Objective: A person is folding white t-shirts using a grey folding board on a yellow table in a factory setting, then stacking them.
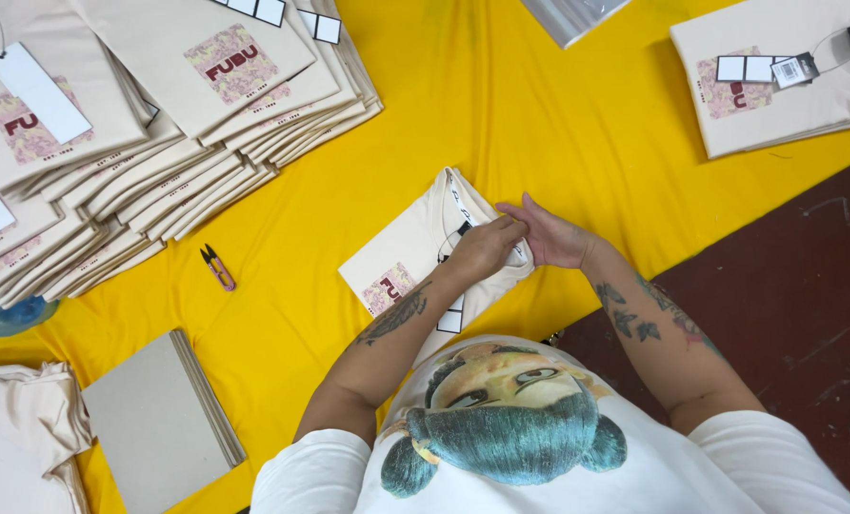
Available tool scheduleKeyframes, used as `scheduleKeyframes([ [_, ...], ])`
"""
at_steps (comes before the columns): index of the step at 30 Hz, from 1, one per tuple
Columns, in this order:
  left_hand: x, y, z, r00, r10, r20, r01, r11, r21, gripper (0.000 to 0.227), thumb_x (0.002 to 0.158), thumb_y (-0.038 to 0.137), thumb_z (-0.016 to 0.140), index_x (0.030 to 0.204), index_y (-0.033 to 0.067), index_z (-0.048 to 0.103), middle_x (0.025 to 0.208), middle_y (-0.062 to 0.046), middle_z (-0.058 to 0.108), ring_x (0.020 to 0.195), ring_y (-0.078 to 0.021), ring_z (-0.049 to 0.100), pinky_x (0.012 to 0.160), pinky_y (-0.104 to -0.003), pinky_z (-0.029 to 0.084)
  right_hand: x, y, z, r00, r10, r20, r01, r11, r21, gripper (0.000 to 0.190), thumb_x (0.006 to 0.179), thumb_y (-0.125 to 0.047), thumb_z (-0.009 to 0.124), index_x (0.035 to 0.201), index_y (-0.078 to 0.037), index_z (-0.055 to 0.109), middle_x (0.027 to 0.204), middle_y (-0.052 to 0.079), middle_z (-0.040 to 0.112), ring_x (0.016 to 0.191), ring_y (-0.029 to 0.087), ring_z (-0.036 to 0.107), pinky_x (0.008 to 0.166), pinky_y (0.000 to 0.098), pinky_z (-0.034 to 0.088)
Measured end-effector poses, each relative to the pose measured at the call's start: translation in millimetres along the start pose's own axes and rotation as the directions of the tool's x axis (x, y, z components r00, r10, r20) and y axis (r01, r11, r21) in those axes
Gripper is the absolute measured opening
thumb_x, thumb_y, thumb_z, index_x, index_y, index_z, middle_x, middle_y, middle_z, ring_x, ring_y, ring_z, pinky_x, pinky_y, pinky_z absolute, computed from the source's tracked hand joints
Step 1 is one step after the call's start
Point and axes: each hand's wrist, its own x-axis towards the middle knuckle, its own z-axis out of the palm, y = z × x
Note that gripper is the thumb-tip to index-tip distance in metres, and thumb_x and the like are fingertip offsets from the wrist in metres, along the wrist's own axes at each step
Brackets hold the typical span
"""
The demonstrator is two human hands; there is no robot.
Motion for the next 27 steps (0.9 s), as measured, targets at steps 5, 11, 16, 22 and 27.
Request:
scheduleKeyframes([
  [5, 8, -18, -54, 1.000, -0.011, -0.029, 0.015, 0.987, 0.158, 0.028, 0.101, 0.011, 0.052, 0.123, 0.0167, 0.067, 0.113, -0.011, 0.063, 0.095, -0.0361, 0.071, 0.077, -0.045, 0.059, -10, -3, 5, 0.999, 0.028, 0.023, -0.026, 0.993, -0.115, 0.065, 0.099, -0.057, 0.048, 0.155, -0.026, 0.036, 0.132, 0.008, 0.061, 0.107, 0.026, 0.071, 0.082, 0.0486, 0.063],
  [11, 16, -43, -125, 0.981, -0.187, -0.045, 0.191, 0.914, 0.357, 0.025, 0.101, 0.010, 0.054, 0.120, 0.0184, 0.068, 0.115, -0.010, 0.051, 0.103, -0.0339, 0.063, 0.081, -0.041, 0.054, 0, -4, 16, 0.999, 0.023, -0.035, -0.033, 0.951, -0.306, 0.082, 0.097, -0.039, 0.065, 0.164, -0.017, 0.023, 0.144, 0.019, 0.048, 0.125, 0.031, 0.057, 0.100, 0.0482, 0.053],
  [16, 30, -60, -123, 0.977, -0.214, 0.001, 0.204, 0.931, 0.302, 0.021, 0.100, 0.008, 0.056, 0.109, 0.0161, 0.073, 0.109, -0.008, 0.049, 0.105, -0.0317, 0.061, 0.085, -0.039, 0.053, 54, -22, 22, 0.990, -0.116, -0.082, 0.093, 0.965, -0.247, 0.071, 0.103, -0.045, 0.057, 0.160, -0.009, 0.034, 0.142, 0.015, 0.054, 0.129, 0.024, 0.057, 0.103, 0.0425, 0.052],
  [22, 35, -59, -124, 0.972, -0.216, -0.087, 0.224, 0.971, 0.087, 0.017, 0.098, 0.007, 0.059, 0.100, 0.0127, 0.075, 0.103, -0.011, 0.059, 0.097, -0.0383, 0.069, 0.083, -0.045, 0.058, 103, -33, 47, 0.998, -0.012, -0.060, 0.026, 0.969, 0.245, 0.077, 0.095, -0.071, 0.055, 0.148, -0.015, 0.054, 0.138, 0.011, 0.063, 0.127, 0.028, 0.064, 0.105, 0.0465, 0.055],
  [27, 40, -72, -118, 0.963, -0.241, -0.123, 0.244, 0.970, 0.014, 0.019, 0.097, 0.007, 0.060, 0.106, 0.0109, 0.076, 0.103, -0.012, 0.063, 0.101, -0.0351, 0.068, 0.088, -0.043, 0.058, 86, -60, 96, 0.994, 0.101, 0.035, -0.107, 0.941, 0.321, 0.101, 0.086, -0.085, 0.045, 0.150, -0.007, 0.052, 0.138, 0.021, 0.062, 0.118, 0.037, 0.067, 0.103, 0.0530, 0.055],
])
